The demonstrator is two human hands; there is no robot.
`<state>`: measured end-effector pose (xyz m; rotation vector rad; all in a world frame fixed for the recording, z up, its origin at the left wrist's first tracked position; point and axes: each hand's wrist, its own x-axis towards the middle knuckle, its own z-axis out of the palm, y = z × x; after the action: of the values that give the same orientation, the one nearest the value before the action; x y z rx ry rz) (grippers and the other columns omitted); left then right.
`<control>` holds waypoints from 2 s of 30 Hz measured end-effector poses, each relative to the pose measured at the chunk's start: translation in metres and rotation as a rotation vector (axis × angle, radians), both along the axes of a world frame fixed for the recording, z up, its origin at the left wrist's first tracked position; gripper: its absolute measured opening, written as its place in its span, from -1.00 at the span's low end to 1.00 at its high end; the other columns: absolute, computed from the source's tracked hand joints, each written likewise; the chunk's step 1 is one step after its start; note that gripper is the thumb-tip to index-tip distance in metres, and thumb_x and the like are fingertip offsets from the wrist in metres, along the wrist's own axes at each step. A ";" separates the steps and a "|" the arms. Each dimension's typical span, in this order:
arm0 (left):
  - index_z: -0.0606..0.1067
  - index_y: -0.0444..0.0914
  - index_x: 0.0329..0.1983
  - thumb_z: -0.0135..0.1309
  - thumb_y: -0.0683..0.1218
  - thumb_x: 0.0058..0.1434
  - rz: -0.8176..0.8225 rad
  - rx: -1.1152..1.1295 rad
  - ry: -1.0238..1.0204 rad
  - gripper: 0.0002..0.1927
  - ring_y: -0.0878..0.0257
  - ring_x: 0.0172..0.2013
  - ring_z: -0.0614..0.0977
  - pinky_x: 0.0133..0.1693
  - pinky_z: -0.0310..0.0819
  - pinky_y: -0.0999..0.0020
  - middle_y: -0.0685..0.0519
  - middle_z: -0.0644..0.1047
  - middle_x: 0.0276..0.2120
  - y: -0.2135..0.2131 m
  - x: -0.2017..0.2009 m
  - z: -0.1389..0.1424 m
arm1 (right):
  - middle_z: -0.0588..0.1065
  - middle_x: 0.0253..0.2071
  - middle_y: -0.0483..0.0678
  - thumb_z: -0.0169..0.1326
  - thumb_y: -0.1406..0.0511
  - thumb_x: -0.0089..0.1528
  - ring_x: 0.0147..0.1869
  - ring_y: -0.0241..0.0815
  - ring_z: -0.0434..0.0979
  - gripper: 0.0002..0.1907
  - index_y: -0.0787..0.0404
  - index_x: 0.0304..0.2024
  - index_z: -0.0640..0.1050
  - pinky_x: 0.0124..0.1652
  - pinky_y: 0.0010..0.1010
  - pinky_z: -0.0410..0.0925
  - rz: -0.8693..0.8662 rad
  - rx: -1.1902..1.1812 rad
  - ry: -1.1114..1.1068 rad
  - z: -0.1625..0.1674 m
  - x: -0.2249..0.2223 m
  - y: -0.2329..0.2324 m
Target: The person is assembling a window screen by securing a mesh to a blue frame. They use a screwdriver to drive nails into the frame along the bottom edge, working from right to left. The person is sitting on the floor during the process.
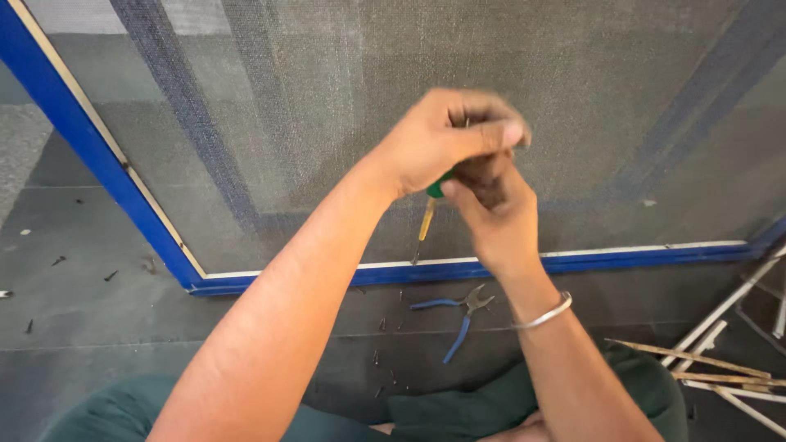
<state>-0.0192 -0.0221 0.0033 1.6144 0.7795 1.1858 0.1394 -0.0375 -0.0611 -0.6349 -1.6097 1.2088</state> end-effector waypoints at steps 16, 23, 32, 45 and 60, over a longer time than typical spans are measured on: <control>0.43 -0.23 -0.49 0.14 0.29 0.28 1.152 0.022 0.071 -0.47 0.39 -0.54 0.39 -0.48 0.32 0.42 0.14 0.37 -0.64 0.003 0.062 -0.031 | 0.68 -0.18 0.00 0.24 0.15 0.17 -0.12 -0.12 0.73 -0.67 0.14 -0.06 0.65 -0.08 -0.34 0.51 -0.035 -0.126 -0.832 -0.120 0.064 0.021; 0.48 -0.24 0.13 0.00 0.10 0.39 0.022 -0.068 -0.050 -0.60 0.37 -0.04 0.51 0.00 0.40 0.41 0.17 0.55 -0.06 -0.027 0.015 -0.009 | 0.68 -0.18 0.01 0.23 0.10 0.18 -0.07 -0.09 0.71 -0.66 0.11 -0.08 0.68 -0.03 -0.29 0.50 0.026 -0.099 -0.890 -0.139 0.068 0.030; 0.62 -0.26 -0.11 0.26 -0.01 0.20 0.448 0.061 0.356 -0.72 0.33 -0.23 0.64 -0.14 0.55 0.36 0.08 0.66 -0.26 -0.037 0.000 0.022 | 0.68 -0.15 -0.01 0.19 0.10 0.19 -0.04 -0.10 0.72 -0.66 0.11 -0.07 0.67 0.00 -0.30 0.50 0.048 -0.154 -0.862 -0.141 0.062 0.038; 0.37 -0.19 -0.01 0.16 0.16 0.37 0.373 0.001 -0.250 -0.60 0.40 -0.33 0.43 -0.23 0.39 0.46 0.20 0.36 -0.37 -0.035 0.024 -0.012 | 0.68 -0.16 -0.01 0.20 0.09 0.18 -0.05 -0.08 0.71 -0.66 0.11 -0.08 0.68 0.00 -0.28 0.49 0.036 -0.140 -0.889 -0.136 0.062 0.038; 0.55 -0.29 -0.28 0.42 0.07 0.12 0.890 0.160 0.515 -0.62 0.41 -0.45 0.70 -0.38 0.59 0.40 0.06 0.64 -0.47 -0.048 0.029 0.022 | 0.67 -0.15 0.03 0.23 0.11 0.16 -0.03 -0.06 0.69 -0.65 0.12 -0.08 0.67 0.01 -0.27 0.48 0.074 -0.128 -0.907 -0.144 0.057 0.037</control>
<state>0.0096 -0.0706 0.0254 1.7770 1.9101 1.4526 0.1966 -0.0002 -0.2047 -1.3441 -2.3092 1.1436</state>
